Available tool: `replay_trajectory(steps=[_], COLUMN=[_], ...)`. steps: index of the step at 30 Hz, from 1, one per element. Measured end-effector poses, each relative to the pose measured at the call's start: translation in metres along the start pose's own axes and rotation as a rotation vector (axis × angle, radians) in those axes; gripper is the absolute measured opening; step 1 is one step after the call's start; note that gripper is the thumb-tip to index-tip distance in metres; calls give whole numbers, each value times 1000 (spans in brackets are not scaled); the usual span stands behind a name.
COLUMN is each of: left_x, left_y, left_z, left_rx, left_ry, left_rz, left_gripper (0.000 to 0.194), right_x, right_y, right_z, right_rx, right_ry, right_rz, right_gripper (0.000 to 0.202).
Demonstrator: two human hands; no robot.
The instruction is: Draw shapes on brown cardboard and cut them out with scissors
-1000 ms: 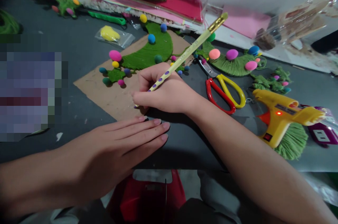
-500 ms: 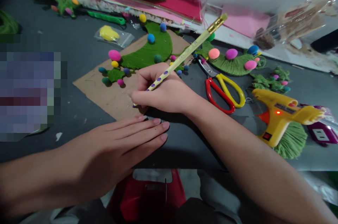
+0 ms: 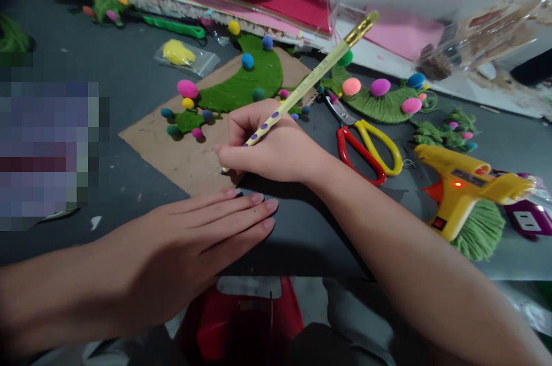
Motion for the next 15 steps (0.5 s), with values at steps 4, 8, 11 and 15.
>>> replay_trajectory(steps=[4, 8, 11, 15], left_x=[0, 0, -1, -1], left_y=[0, -1, -2, -1], left_z=[0, 0, 0, 0], left_rx=[2, 2, 10, 13], left_ry=[-3, -7, -6, -43], left_rz=[-16, -17, -28, -67], left_gripper=[55, 55, 54, 58], right_x=[1, 1, 0, 1], right_y=[1, 2, 2, 4], right_z=[1, 1, 0, 1], right_rx=[-18, -29, -34, -15], right_ry=[40, 47, 33, 38], right_rz=[-15, 15, 9, 47], right_gripper=[29, 28, 29, 29])
Point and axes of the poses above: each hand's wrist, its own z-axis towards the middle knuckle, its own x-axis out of the back of the hand, y = z × x, the point moved 3 cm from there along z, towards the middle knuckle, and after that the axes turned 2 degrees about y, right-handed, at the moved point
